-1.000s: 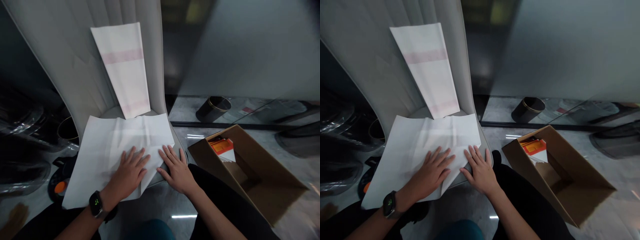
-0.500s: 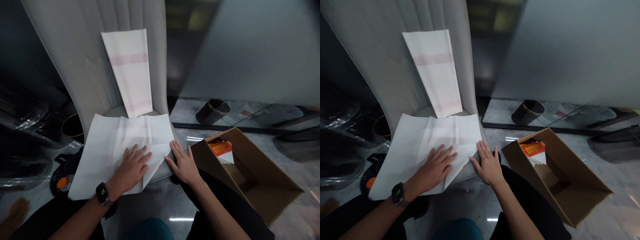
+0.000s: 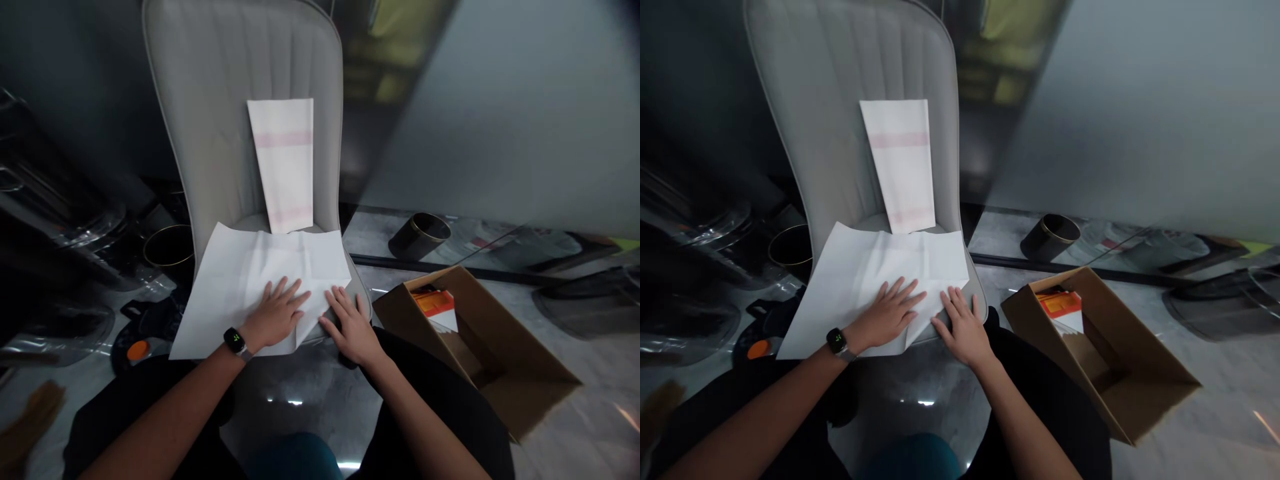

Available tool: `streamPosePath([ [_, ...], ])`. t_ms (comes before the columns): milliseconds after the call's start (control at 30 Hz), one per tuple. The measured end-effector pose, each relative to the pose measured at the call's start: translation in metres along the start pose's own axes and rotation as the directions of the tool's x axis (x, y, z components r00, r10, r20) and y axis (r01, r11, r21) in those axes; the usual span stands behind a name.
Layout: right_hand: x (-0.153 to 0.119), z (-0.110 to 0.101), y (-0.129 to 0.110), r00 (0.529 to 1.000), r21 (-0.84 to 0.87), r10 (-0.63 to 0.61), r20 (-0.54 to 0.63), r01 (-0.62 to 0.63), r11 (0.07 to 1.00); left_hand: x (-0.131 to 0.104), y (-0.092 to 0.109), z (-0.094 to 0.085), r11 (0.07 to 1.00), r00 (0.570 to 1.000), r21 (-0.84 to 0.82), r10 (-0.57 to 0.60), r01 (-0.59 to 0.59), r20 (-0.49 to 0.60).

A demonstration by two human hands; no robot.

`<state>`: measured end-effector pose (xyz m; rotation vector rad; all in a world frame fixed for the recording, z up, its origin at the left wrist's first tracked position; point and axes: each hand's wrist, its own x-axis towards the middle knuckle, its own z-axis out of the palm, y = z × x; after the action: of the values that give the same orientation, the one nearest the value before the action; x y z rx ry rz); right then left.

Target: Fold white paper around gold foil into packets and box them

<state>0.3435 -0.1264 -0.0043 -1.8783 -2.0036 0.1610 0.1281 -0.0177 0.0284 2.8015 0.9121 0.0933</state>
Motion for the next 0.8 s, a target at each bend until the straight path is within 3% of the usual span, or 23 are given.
streamPosePath([
  [267,0.022,0.001,0.012,0.998,0.003,0.046,-0.039,-0.046,0.999,0.002,-0.003,0.001,1.0,0.999,0.014,-0.011,0.012,-0.05],
  [800,0.03,0.006,0.016,0.996,-0.039,0.071,-0.057,-0.073,0.997,0.004,-0.001,-0.005,0.999,0.999,0.032,-0.027,0.025,0.033],
])
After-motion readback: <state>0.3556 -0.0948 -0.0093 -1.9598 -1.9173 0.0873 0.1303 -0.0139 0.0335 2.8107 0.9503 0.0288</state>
